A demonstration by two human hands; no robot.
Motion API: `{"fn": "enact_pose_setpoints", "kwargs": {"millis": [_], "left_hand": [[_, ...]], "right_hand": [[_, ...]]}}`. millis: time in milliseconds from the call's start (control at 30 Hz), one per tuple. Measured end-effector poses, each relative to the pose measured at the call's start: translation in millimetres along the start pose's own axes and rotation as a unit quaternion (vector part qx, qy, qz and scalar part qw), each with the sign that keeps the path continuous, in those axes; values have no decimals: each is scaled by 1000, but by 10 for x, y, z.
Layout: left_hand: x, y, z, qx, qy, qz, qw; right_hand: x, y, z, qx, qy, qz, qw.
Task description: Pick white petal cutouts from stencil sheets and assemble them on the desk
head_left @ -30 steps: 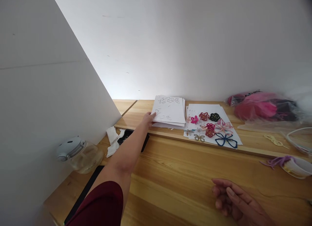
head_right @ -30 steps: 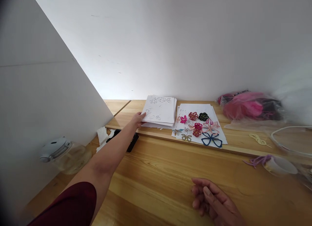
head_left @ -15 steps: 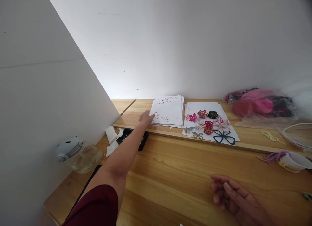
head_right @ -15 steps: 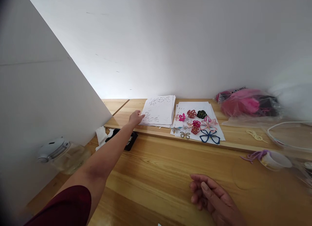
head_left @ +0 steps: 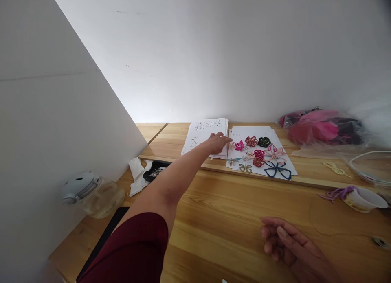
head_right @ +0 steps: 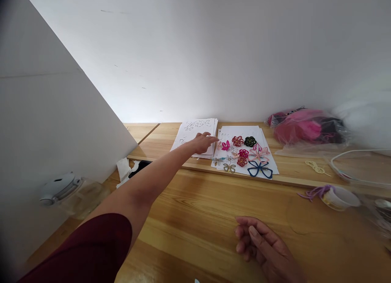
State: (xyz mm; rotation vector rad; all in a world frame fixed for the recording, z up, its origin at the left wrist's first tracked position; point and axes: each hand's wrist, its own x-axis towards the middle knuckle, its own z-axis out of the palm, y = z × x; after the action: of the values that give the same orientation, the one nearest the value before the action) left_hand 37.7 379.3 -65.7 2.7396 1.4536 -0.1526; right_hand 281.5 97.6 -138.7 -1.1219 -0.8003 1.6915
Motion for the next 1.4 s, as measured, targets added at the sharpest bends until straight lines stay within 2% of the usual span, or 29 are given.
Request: {"fn": "enact_pose_setpoints", "kwargs": {"millis": [200, 467, 600, 700, 833, 933, 1167, 1400], "left_hand": [[271, -34, 83, 24, -15, -27, 999], [291, -59, 112, 10, -4, -29, 1000], [165, -79, 95, -10, 7, -22, 1000], [-34, -116, 123, -24, 13, 0, 1000], [-358, -121, 222, -58, 46, 54, 996], [-512, -80, 297, -60, 79, 100, 990], [-501, -33, 401, -37, 108, 152, 982], [-531, 41, 524, -52, 171, 144, 973]], "right_hand": [[9, 26, -6, 14, -2, 5, 1000], [-7, -40, 18, -4, -10, 4, 1000], [-15, -45, 30, 4, -11, 6, 1000], [-14, -36, 32, 15, -13, 8, 1000], [-11, -25, 33, 20, -10, 4, 1000], [-11, -20, 33, 23, -9, 3, 1000], [-10, -10, 27, 26, -13, 2, 1000], [13, 28, -5, 23, -23, -4, 999]]}}
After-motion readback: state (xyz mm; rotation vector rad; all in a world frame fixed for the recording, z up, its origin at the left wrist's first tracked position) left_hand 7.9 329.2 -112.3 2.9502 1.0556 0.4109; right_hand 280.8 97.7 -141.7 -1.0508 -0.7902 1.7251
